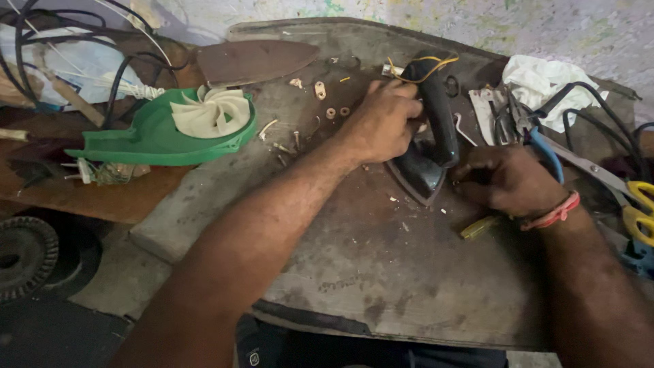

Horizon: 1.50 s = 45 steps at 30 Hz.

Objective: The person disassembles a black electric iron on a workbench, removes small components, and uses pliers to adjust internal wiring. The person handles screws, washers, and wires while working on the iron's internal mechanism.

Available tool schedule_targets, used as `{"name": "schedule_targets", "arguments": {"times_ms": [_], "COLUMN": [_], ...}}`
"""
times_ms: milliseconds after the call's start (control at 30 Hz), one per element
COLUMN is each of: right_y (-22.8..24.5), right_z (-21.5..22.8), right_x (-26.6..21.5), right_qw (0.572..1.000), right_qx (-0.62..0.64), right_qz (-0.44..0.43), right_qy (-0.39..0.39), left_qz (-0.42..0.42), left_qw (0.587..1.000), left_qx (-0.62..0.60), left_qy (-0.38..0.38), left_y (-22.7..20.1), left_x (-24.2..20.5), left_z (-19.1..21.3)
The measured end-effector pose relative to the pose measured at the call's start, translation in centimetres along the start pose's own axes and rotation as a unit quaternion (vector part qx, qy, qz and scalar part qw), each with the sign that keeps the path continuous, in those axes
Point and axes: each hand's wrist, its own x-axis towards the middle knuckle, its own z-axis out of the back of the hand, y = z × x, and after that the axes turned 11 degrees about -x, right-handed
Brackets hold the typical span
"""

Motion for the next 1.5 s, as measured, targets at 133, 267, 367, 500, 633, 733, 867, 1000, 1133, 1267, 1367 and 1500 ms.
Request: {"name": "schedule_targets", "arguments": {"times_ms": [133, 267, 367, 500, 633, 733, 867, 1000, 1133, 1267, 1367, 1500], "right_y": [-0.1, 0.3, 0.6, 0.9, 0.8, 0.7, 0.4, -1.1, -2.6, -2.5, -1.7, -0.5], "right_z": [0.2, 0.3, 0.4, 0.5, 0.6, 0.5, 0.2, 0.3, -0.3, -0.3, 0.1, -0.2], "right_x": [-0.2, 0.1, -0.1, -0.1, -0.1, -0.1, -0.2, -0.6, -0.5, 0.9, 3.4, 5.8], "right_qw": [1.000, 1.000, 1.000, 0.999, 0.999, 1.000, 0.999, 0.997, 0.969, 0.943, 0.959, 0.965], "right_qx": [-0.004, 0.001, -0.004, -0.029, -0.027, -0.008, 0.031, 0.076, 0.232, 0.292, 0.237, 0.234], "right_qz": [-0.010, 0.004, -0.010, -0.022, 0.022, -0.028, -0.028, 0.000, 0.013, -0.034, 0.007, 0.031], "right_qy": [0.005, -0.002, 0.003, 0.003, -0.009, 0.007, 0.002, -0.029, -0.088, -0.156, -0.158, -0.118], "left_qz": [-0.029, 0.003, 0.008, -0.027, -0.051, -0.002, 0.009, 0.046, 0.097, 0.150, 0.232, 0.237], "left_qw": [0.999, 0.998, 0.995, 0.990, 0.994, 0.994, 0.988, 0.978, 0.979, 0.978, 0.959, 0.958], "left_qx": [-0.014, -0.049, -0.084, -0.106, -0.084, -0.108, -0.142, -0.188, -0.175, -0.130, -0.132, -0.128], "left_qy": [-0.032, -0.049, -0.050, -0.084, -0.054, -0.032, -0.054, -0.076, -0.027, 0.063, 0.095, 0.096], "left_y": [0.0, -0.2, -0.6, -0.8, -0.3, 0.2, 0.6, 0.7, 1.0, 0.5, -0.1, -0.1], "left_x": [0.5, 0.4, 0.2, 0.0, 0.0, 0.0, -0.2, -0.4, -1.6, -2.1, -2.2, -2.3], "left_z": [0.0, 0.6, 0.6, 0.7, 1.0, 0.9, 0.6, 2.0, 6.1, 9.3, 10.1, 10.5]}}
